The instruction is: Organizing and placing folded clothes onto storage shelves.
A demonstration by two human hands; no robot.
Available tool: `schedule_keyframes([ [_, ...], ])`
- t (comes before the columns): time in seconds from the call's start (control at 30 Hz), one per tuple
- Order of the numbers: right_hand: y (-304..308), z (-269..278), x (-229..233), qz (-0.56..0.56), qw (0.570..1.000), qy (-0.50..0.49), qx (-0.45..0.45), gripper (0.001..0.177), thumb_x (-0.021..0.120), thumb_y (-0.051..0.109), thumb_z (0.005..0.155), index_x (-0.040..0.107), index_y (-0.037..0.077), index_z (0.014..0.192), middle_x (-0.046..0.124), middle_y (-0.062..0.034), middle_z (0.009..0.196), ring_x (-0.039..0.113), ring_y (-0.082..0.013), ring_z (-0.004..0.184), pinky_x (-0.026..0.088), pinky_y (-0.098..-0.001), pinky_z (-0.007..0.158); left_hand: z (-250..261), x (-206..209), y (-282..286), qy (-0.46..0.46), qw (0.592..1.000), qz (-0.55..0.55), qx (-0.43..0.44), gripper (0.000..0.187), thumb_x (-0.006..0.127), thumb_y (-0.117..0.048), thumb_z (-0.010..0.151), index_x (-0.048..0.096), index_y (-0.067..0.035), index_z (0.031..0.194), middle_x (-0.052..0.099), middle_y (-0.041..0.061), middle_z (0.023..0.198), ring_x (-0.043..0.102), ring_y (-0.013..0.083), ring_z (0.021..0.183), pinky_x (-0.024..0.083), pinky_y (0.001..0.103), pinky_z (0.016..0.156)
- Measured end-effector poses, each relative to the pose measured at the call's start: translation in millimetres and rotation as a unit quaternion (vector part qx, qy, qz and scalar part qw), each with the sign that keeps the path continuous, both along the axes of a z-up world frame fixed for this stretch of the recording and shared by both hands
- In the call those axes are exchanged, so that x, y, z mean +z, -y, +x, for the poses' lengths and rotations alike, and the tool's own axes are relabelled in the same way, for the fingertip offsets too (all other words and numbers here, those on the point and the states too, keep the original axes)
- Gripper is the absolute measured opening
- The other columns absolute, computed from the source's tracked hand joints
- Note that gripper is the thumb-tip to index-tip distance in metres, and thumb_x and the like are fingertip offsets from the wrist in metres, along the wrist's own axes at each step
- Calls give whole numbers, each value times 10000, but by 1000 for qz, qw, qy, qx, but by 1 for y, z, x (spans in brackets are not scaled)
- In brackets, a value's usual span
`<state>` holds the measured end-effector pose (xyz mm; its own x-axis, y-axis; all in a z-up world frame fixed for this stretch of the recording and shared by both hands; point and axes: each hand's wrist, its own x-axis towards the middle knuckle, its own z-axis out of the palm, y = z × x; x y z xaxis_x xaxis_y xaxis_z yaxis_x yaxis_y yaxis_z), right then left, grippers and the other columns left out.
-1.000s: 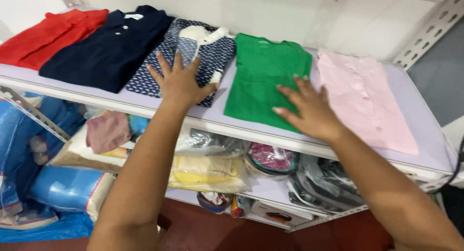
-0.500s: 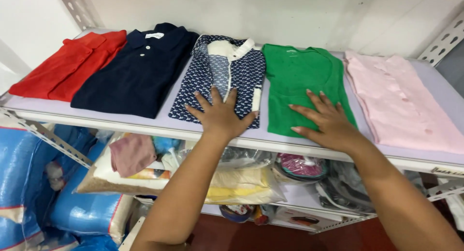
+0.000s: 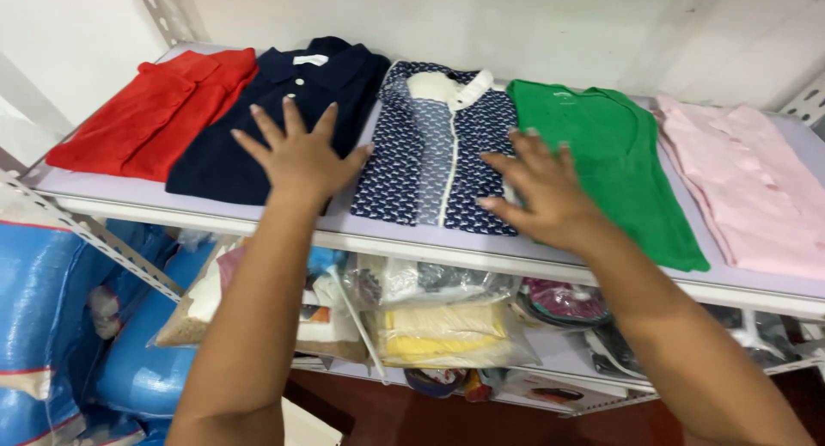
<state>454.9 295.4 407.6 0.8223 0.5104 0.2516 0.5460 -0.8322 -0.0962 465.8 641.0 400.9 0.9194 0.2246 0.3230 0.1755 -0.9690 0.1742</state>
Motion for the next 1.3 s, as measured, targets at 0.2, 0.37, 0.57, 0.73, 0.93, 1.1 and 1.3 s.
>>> schedule_keyframes([
  [0.2, -45, 3, -39, -34, 996, -60, 53, 652, 505, 631, 943, 395, 402, 1543, 110, -218, 1676, 10, -458, 1532, 28, -632, 1186, -12, 0, -17, -133, 990, -50, 5, 1134, 539, -977, 583, 297, -457, 1561, 96, 163, 1680, -26, 577, 1487, -48, 854, 1037],
  [0.37, -43, -2, -42, -36, 995, -75, 55, 602, 451, 631, 968, 401, 431, 1533, 132, -174, 1691, 6, -443, 1550, 21, -629, 1199, -18, 8, -10, -158, 986, -44, -4, 1137, 486, -1014, 605, 291, -450, 1572, 95, 169, 1691, -15, 589, 1497, -37, 854, 1044],
  [0.57, -53, -12, -32, -37, 996, -75, 30, 600, 468, 618, 966, 401, 433, 1532, 150, -165, 1682, 37, -434, 1546, 31, -633, 1195, -15, 10, -8, -153, 987, -52, -3, 1099, 437, -998, 630, 292, -443, 1567, 101, 163, 1680, -3, 595, 1485, -28, 861, 1036],
  [0.73, -39, -72, -24, 19, 1000, 16, 17, 604, 566, 511, 959, 442, 355, 1529, 227, -174, 1678, 145, -421, 1547, 75, -639, 1205, -17, -10, 0, -55, 995, -80, -15, 1006, 481, -902, 742, 365, -343, 1569, 190, 211, 1641, 65, 580, 1492, -9, 857, 1069],
  [0.93, 29, -185, -82, 239, 961, 135, 28, 540, 724, 212, 866, 604, 119, 1384, 424, -192, 1580, 429, -397, 1476, 328, -545, 1218, -94, -31, 97, 273, 915, -144, -259, 697, 718, -488, 955, 527, -105, 1505, 383, 251, 1605, 194, 554, 1545, 127, 740, 1228],
  [1.1, 137, -278, -150, 325, 890, 191, -257, 300, 715, 86, 900, 693, 62, 1198, 622, -197, 1383, 625, -340, 1267, 488, -425, 1089, -143, -59, 194, 255, 821, -232, -455, 547, 779, -280, 884, 620, -126, 1384, 430, 205, 1574, 237, 511, 1557, 208, 686, 1255],
  [1.3, 245, -439, -207, 264, 813, 204, -477, 203, 705, 89, 984, 715, 56, 1185, 691, -155, 1229, 654, -307, 1254, 504, -409, 1103, -192, -97, 305, 140, 737, -268, -604, 525, 772, -241, 876, 642, -127, 1372, 458, 164, 1553, 252, 498, 1554, 227, 672, 1262],
])
